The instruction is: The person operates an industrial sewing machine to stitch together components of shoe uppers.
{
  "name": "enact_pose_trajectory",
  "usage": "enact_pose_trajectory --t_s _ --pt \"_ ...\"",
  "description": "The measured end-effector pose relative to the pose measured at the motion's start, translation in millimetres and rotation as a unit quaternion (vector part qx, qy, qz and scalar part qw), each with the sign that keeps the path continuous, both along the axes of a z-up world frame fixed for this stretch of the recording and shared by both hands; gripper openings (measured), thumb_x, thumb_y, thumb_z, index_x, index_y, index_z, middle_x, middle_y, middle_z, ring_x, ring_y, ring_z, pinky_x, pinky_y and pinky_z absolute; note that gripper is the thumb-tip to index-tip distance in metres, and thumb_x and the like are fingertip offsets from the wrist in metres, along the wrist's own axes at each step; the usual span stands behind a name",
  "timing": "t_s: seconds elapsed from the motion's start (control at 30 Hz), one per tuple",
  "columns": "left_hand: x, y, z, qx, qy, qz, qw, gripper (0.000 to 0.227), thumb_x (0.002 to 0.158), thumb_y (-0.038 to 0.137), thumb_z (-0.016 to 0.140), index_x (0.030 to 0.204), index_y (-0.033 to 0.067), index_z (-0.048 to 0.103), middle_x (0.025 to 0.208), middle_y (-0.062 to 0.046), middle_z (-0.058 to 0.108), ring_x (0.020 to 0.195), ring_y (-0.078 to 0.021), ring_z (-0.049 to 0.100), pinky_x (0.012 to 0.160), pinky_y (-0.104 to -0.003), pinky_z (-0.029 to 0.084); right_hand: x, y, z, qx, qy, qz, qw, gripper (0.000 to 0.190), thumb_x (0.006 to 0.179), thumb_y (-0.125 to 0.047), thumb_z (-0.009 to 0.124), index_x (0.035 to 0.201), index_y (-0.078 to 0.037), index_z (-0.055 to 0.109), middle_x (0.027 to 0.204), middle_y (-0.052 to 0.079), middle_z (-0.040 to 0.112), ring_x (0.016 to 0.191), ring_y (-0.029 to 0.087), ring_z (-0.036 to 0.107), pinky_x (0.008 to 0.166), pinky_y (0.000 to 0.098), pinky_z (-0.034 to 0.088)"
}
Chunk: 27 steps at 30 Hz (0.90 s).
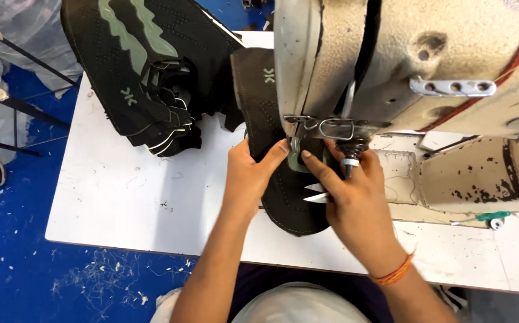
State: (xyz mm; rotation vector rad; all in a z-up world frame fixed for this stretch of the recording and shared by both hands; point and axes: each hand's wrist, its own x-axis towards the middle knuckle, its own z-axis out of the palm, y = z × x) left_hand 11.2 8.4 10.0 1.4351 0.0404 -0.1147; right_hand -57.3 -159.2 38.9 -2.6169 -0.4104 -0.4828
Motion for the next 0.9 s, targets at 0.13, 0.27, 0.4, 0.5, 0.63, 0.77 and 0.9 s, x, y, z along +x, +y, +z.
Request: enact_pose_trajectory --t_s 0.13,0.27,0.4,0.5,0.63,0.77,0.9 --pt "-2 5 0 -0.037 0.046 -0.017 0.998 0.021 0.094 0.015 0.073 0.107 -0.0015 0.073 0.095 -0.005 0.076 0.084 -0.0094 0.069 0.076 -0.026 0.057 -9 11 9 -0.011 -0.007 -0.032 0.999 0.074 0.065 0.013 0.062 0.132 -0.019 0.067 0.151 0.015 0.052 0.125 0.046 0.048 0.109 0.0535 0.039" --pt "-16 11 -12 -0.129 0.060 -0.040 0.989 0.023 0.094 0.013 0.073 0.112 -0.0021 0.072 0.100 -0.005 0.075 0.087 -0.0093 0.068 0.078 -0.026 0.057 -12 5 4 -0.005 0.000 -0.014 1.000 0.074 0.066 0.011 0.063 0.132 -0.020 0.067 0.151 0.014 0.050 0.128 0.047 0.047 0.109 0.0534 0.040" --pt "-22 4 -17 -0.156 0.023 -0.031 0.987 0.023 0.096 0.011 0.072 0.114 -0.0032 0.070 0.102 -0.006 0.075 0.088 -0.0093 0.068 0.080 -0.027 0.057 -8 -2 10 -0.032 0.013 -0.001 0.999 0.076 0.065 0.012 0.062 0.132 -0.021 0.068 0.151 0.013 0.051 0.124 0.047 0.047 0.108 0.0531 0.041" --pt "-27 -4 -15 -0.156 0.026 -0.002 0.987 0.021 0.096 0.012 0.072 0.112 -0.0025 0.070 0.100 -0.005 0.075 0.086 -0.0088 0.067 0.078 -0.026 0.057 2 -12 16 -0.037 0.037 0.018 0.998 0.077 0.063 0.014 0.062 0.131 -0.021 0.068 0.150 0.012 0.052 0.123 0.046 0.048 0.107 0.0519 0.041" --pt "-35 -15 -25 -0.098 -0.021 0.058 0.993 0.018 0.100 0.014 0.072 0.108 -0.0025 0.070 0.093 -0.002 0.070 0.082 -0.0063 0.060 0.073 -0.023 0.051 16 -26 16 -0.011 0.041 0.083 0.996 0.079 0.058 0.015 0.061 0.129 -0.019 0.067 0.148 0.013 0.055 0.134 0.046 0.046 0.110 0.0519 0.041" --pt "-29 -15 -19 -0.063 -0.041 0.059 0.995 0.019 0.102 0.017 0.070 0.105 -0.0011 0.067 0.091 0.000 0.069 0.079 -0.0054 0.058 0.070 -0.023 0.051 18 -26 13 -0.006 0.052 0.092 0.994 0.079 0.060 0.017 0.062 0.130 -0.019 0.067 0.144 0.014 0.056 0.131 0.044 0.047 0.108 0.0525 0.041" --pt "-13 -6 -11 -0.020 -0.034 0.018 0.999 0.022 0.101 0.018 0.067 0.112 -0.0013 0.067 0.095 -0.003 0.071 0.083 -0.0074 0.062 0.074 -0.025 0.054 15 -20 10 0.001 0.047 0.059 0.997 0.082 0.058 0.016 0.062 0.131 -0.020 0.067 0.140 0.016 0.059 0.127 0.045 0.048 0.107 0.0523 0.042"
